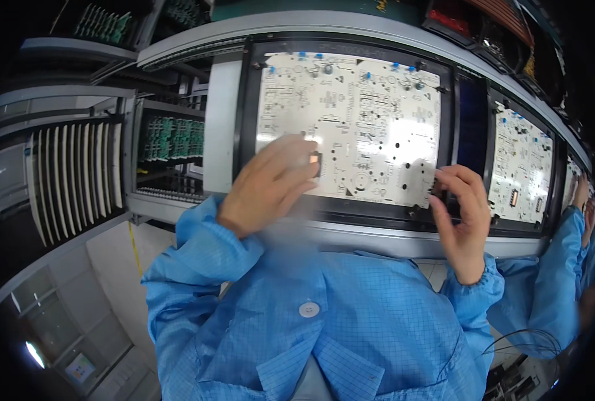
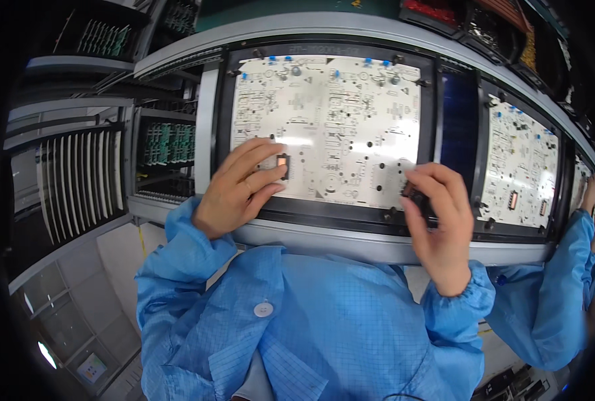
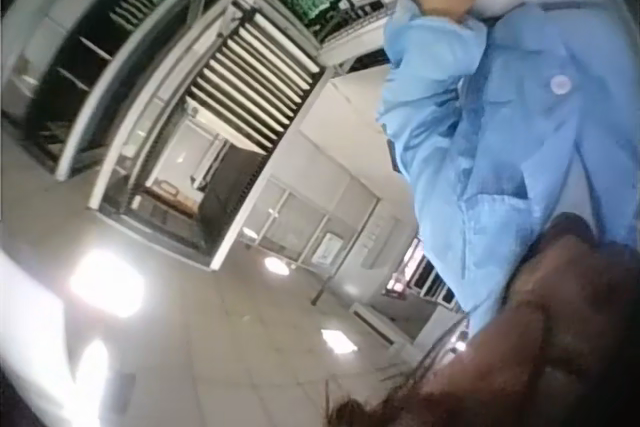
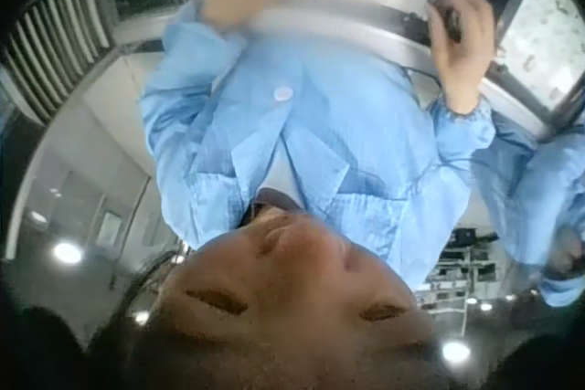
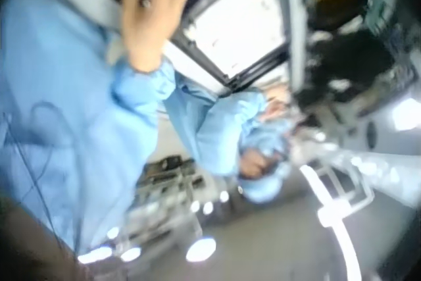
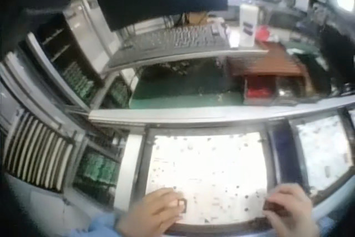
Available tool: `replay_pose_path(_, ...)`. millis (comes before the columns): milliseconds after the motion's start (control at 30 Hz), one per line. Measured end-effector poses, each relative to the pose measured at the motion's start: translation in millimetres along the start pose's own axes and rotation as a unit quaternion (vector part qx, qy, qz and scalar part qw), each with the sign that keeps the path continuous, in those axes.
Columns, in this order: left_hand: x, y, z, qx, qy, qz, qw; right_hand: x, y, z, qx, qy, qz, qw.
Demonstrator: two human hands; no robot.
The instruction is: The person places circuit boards onto fixtures on an assembly line and manually inserts various electronic components into each board.
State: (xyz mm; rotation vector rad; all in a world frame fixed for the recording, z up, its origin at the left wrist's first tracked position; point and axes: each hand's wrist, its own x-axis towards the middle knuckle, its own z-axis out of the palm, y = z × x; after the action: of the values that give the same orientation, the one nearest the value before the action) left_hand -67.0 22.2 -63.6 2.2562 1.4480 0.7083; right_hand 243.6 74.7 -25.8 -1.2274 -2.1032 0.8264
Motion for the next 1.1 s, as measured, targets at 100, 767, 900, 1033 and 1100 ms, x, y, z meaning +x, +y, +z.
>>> replay_pose_path(100,-0.9,14.6,-13.5,0.085,-0.03,-0.024,0.996,7.0,1.8,6.2,-0.043,-0.032,-0.062,0.997)
replay_pose_path(767,-32.6,-19.5,-19.2,0.028,0.223,-0.15,0.963,24.0,2.1,18.3,-0.138,-0.103,-0.133,0.976)
replay_pose_path(900,-32.0,-20.4,-18.1,0.014,0.229,-0.157,0.961,22.3,2.6,18.6,-0.145,-0.095,-0.122,0.977)
replay_pose_path(1033,-35.0,-22.8,-18.1,0.026,0.227,-0.154,0.961,19.9,3.8,20.1,-0.14,-0.084,-0.135,0.977)
replay_pose_path(1100,-36.0,-22.5,-18.6,0.022,0.229,-0.154,0.961,18.9,2.9,20.5,-0.143,-0.085,-0.13,0.978)
